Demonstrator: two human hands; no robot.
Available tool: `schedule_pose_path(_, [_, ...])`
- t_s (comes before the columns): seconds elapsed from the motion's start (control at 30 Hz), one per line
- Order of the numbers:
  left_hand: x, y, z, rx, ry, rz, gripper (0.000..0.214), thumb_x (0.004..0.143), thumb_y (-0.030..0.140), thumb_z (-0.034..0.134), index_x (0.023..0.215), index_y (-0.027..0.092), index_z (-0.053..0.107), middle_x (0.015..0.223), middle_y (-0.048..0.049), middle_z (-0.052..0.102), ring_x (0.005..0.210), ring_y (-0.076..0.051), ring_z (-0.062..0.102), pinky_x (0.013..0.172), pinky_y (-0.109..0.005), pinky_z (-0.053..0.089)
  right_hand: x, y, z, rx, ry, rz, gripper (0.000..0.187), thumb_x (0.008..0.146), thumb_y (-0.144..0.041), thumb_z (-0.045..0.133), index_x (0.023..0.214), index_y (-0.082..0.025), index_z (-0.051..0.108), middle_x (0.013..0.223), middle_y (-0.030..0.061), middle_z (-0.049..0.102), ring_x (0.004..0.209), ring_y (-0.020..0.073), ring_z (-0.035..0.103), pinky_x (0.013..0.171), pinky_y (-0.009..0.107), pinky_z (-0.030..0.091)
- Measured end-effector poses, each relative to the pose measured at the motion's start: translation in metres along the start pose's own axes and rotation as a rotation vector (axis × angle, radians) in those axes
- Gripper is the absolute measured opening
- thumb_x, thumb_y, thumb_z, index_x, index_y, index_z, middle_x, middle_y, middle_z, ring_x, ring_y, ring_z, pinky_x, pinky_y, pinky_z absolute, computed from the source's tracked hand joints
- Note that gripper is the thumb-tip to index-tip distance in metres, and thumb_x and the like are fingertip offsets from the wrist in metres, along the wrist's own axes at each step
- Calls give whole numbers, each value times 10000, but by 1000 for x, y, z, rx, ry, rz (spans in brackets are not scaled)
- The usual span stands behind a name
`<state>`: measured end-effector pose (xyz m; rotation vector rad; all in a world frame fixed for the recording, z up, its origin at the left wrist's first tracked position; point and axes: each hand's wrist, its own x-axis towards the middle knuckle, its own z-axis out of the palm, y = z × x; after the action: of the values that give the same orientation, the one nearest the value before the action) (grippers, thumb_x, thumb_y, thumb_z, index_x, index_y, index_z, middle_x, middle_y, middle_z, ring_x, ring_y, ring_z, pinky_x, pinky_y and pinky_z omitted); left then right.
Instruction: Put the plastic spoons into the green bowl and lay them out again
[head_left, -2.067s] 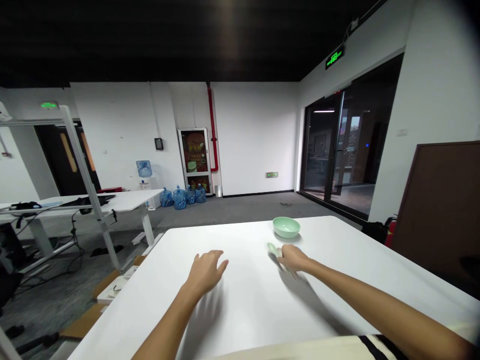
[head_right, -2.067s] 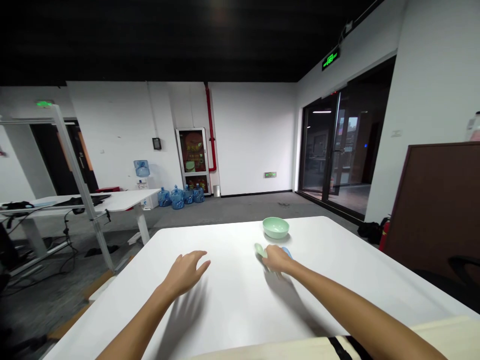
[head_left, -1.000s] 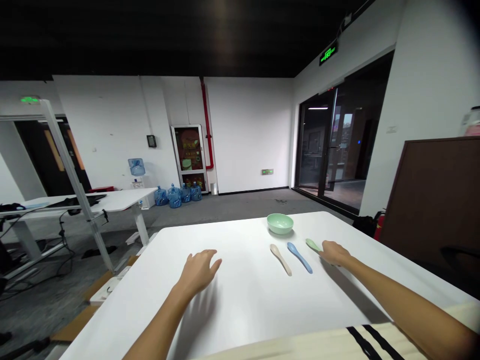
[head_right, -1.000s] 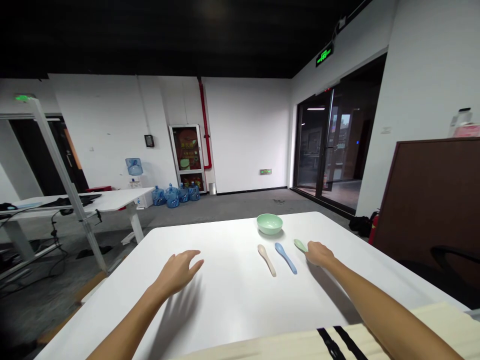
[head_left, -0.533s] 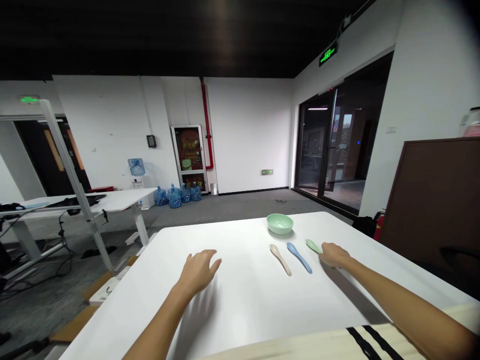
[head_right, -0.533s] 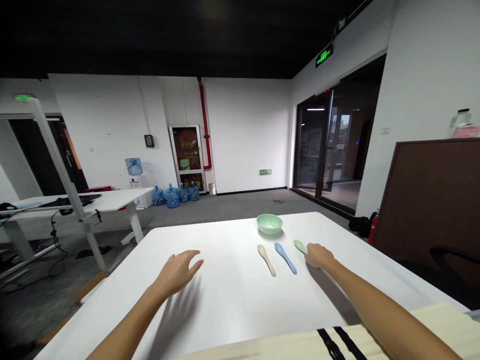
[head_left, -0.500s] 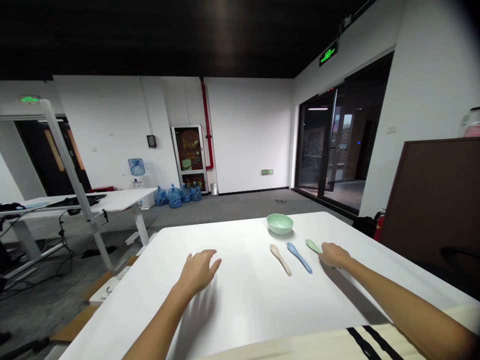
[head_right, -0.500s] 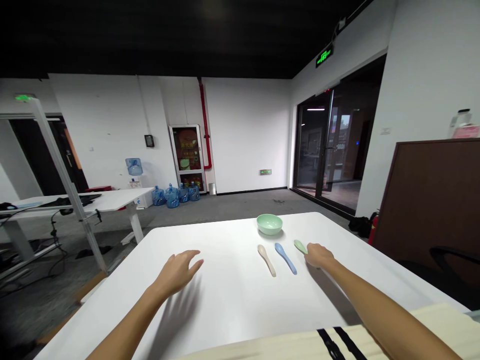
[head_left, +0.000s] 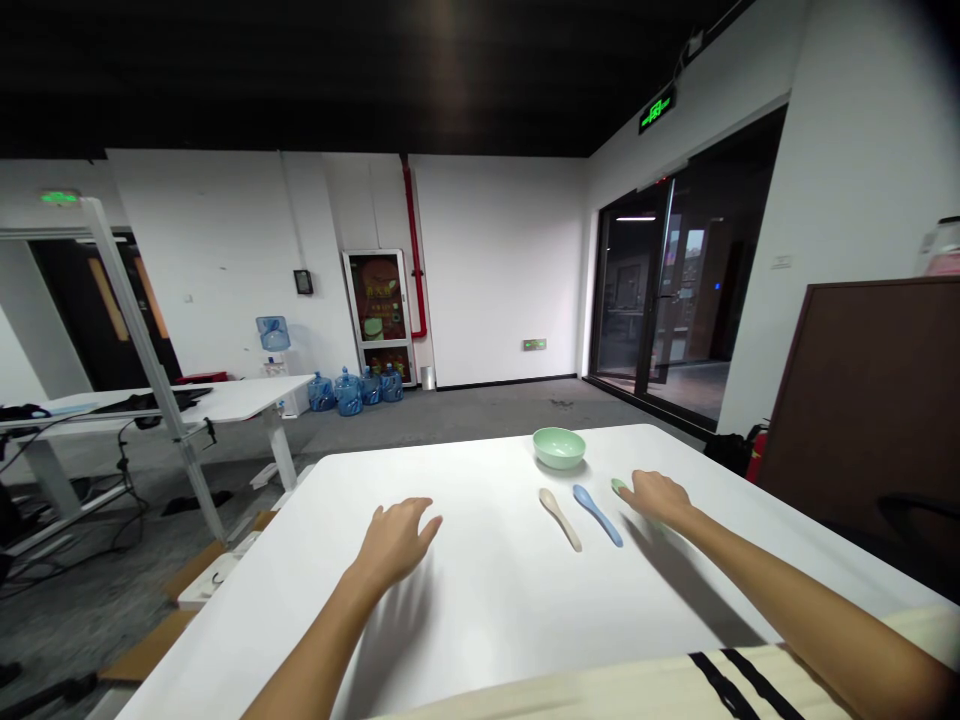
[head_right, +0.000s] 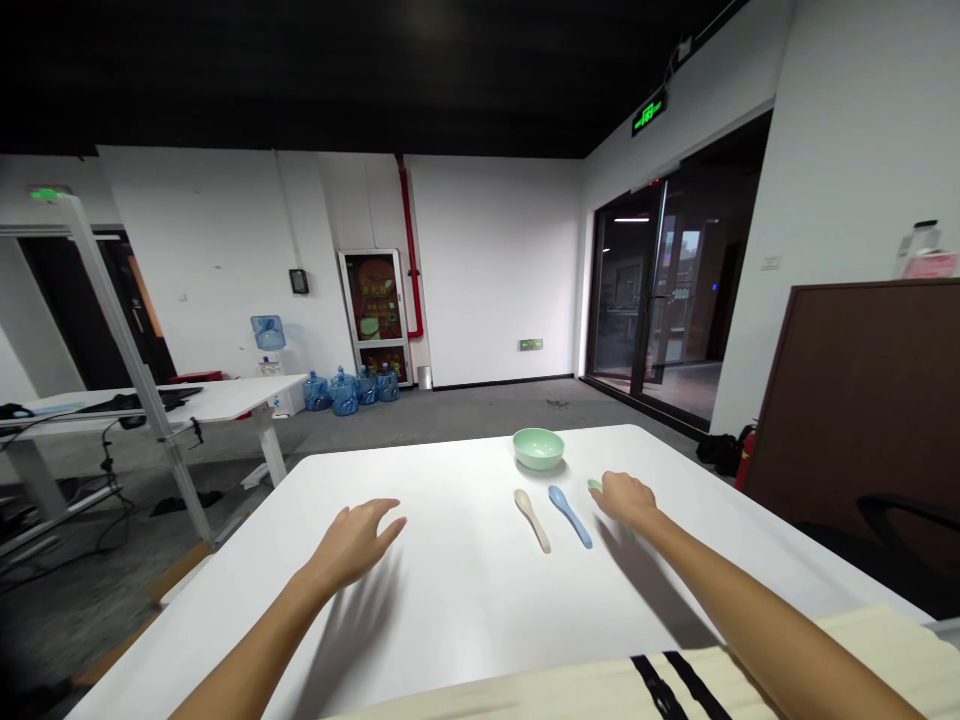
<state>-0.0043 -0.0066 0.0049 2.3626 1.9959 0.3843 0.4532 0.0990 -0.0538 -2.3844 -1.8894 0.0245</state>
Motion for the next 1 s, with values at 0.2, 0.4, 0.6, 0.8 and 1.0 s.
schedule_pose_path(0.2, [-1, 1, 0, -3, 12, 2, 506, 948, 500, 326, 1312, 244, 567, 1384, -80, 585, 1244, -278, 549, 1106, -511, 310, -16, -32, -27, 32, 74, -126, 460, 900, -502, 420, 1130, -143, 594, 1125, 174, 652, 989, 306, 623, 717, 349, 422])
schedule_pose_path(0.4, [-1, 1, -1, -1, 33, 14, 491, 949, 500, 334, 1304, 258, 572, 1379, -73, 589, 1241, -279, 553, 1106, -509, 309, -43, -57, -43, 136, 124, -259, 513, 889, -520, 457, 1248, -171, 566, 1191, 155, 646, 1066, 291, 606, 781, 321, 413])
schedule_pose_path(0.6, [-1, -1, 0, 13, 41, 4, 494, 958, 482, 326, 1315, 237, 563, 1392, -92, 575, 1240, -278, 545, 1116, -524, 286, -68, -67, -41, 218, 184, -389, 534, 913, -516, 433, 1338, -205, 524, 1358, 123, 566, 1203, 290, 543, 892, 328, 412])
schedule_pose_path(0.8, [0, 0, 2, 24, 34, 10, 492, 955, 495, 331, 1307, 248, 569, 1387, -85, 582, 1244, -271, 548, 1109, -490, 306, -67, -63, -21, 219, 176, -406, 562, 925, -509, 423, 1386, -192, 481, 1367, 132, 563, 1256, 294, 511, 944, 343, 404])
schedule_pose_path(1.0, [1, 1, 2, 28, 27, 16, 501, 958, 484, 318, 1315, 229, 559, 1389, -87, 579, 1241, -279, 548, 1097, -521, 309, -64, -57, -12, 192, 169, -414, 582, 927, -519, 406, 1401, -187, 463, 1345, 137, 577, 1190, 287, 556, 909, 343, 412])
